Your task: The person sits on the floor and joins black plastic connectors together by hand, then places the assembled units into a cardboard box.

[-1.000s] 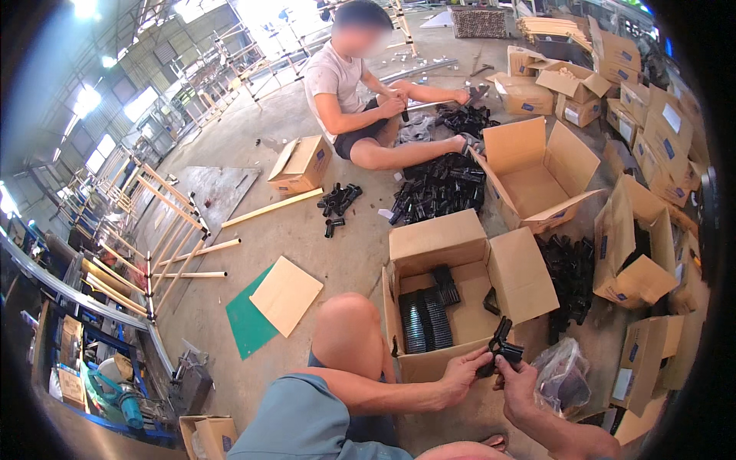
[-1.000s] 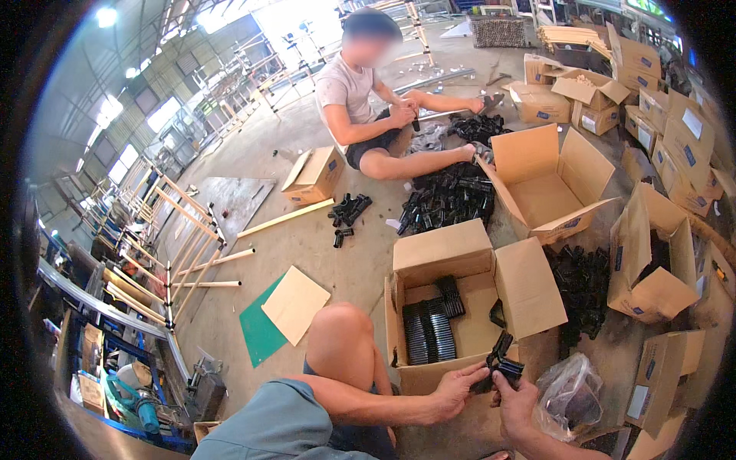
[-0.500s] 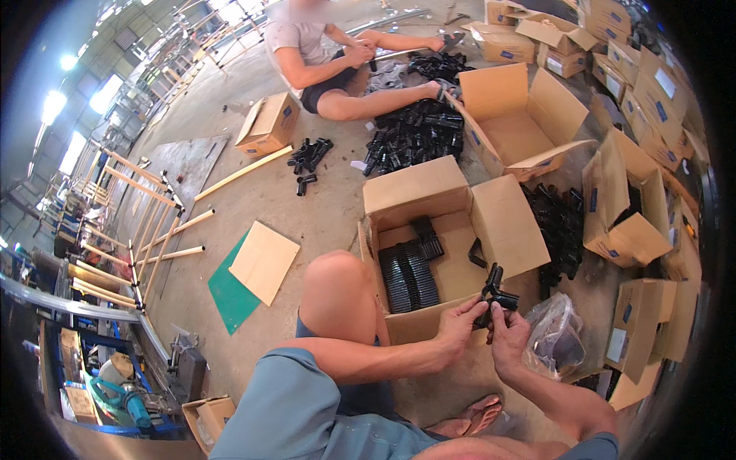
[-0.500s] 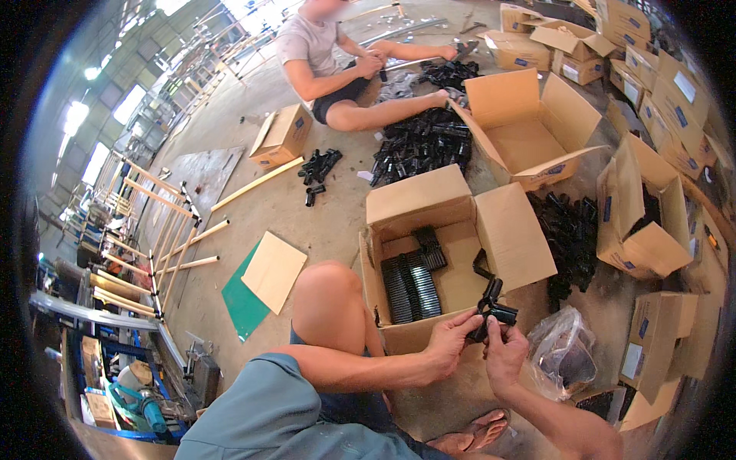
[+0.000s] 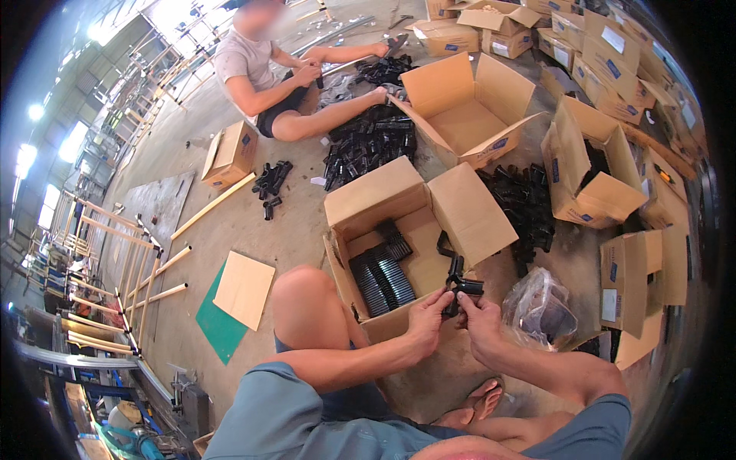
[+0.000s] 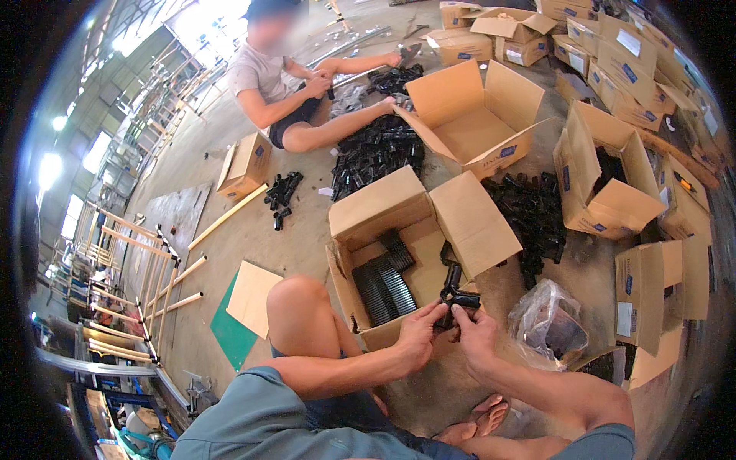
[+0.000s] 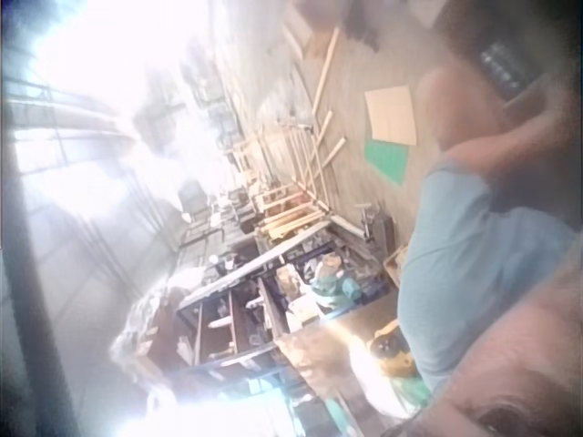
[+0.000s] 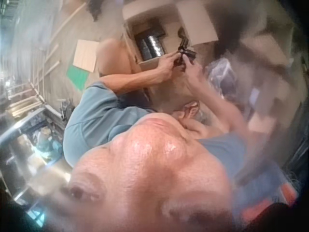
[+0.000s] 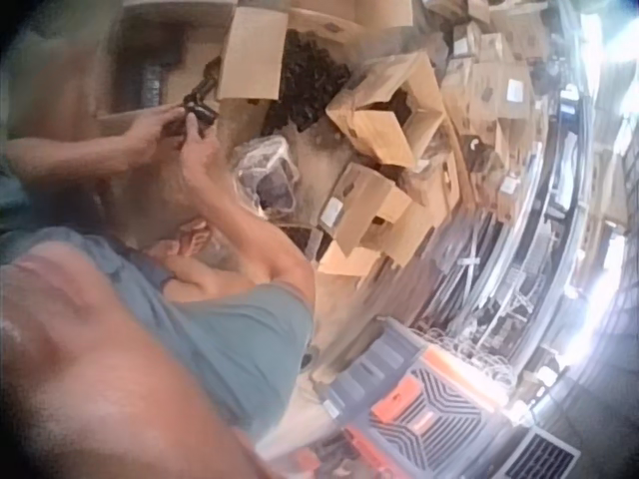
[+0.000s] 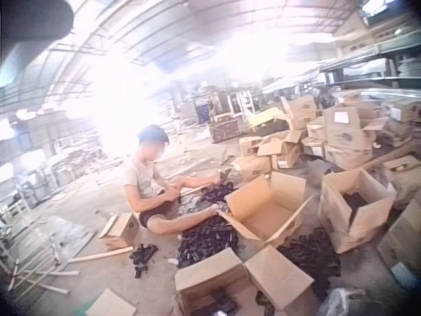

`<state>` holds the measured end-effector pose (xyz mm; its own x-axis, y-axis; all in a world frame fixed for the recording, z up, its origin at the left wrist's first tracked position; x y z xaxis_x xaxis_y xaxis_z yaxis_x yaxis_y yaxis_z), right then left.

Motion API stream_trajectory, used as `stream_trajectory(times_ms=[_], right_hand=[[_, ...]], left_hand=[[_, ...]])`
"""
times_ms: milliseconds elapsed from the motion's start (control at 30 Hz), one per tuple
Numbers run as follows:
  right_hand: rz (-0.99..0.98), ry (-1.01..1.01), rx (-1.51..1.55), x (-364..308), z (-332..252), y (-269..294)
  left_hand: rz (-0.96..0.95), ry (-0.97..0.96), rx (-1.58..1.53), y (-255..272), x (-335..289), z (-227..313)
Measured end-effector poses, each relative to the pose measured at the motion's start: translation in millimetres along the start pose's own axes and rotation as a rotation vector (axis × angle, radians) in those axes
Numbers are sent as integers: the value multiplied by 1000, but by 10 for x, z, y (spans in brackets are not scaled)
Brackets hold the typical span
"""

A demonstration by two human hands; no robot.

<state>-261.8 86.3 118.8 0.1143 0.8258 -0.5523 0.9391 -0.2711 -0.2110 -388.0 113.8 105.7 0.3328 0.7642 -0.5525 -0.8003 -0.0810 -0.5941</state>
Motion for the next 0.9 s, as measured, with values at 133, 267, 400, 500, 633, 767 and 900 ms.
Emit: stream_trajectory(times_ms=[133, 267, 400, 500, 633, 767, 900], right_hand=[[50, -3, -62, -74, -87, 59], [-39, 90, 32, -105, -80, 38], [-22, 43, 79, -74, -35, 13], [-10, 9, 7, -17, 40, 81], [-9, 1, -48, -80, -13, 133], [-15, 39, 47, -76, 27, 73], [-28, -38, 39, 11, 70, 85]], left_hand=[[-29, 3, 4, -81, 17, 25], [-12, -1, 42, -10, -20, 68], [-31, -34, 59, 46, -32, 32], [-38, -14, 50, 81, -13, -40], [7, 7, 65, -59, -66, 0], [-32, -8, 83, -15, -33, 45], [4, -6, 106, 26, -2, 17]])
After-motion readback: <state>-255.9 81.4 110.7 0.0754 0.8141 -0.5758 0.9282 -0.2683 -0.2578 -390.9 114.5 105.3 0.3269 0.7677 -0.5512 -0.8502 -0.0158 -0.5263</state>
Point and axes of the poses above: each hand's wrist, its own x-axis towards the middle knuckle, its own y-axis out of the back of the hand, z = x × y, the point moved 2 cm from there along x, towards the middle knuckle, and after that the axes turned 9 degrees about -z, right-handed, at the moved point
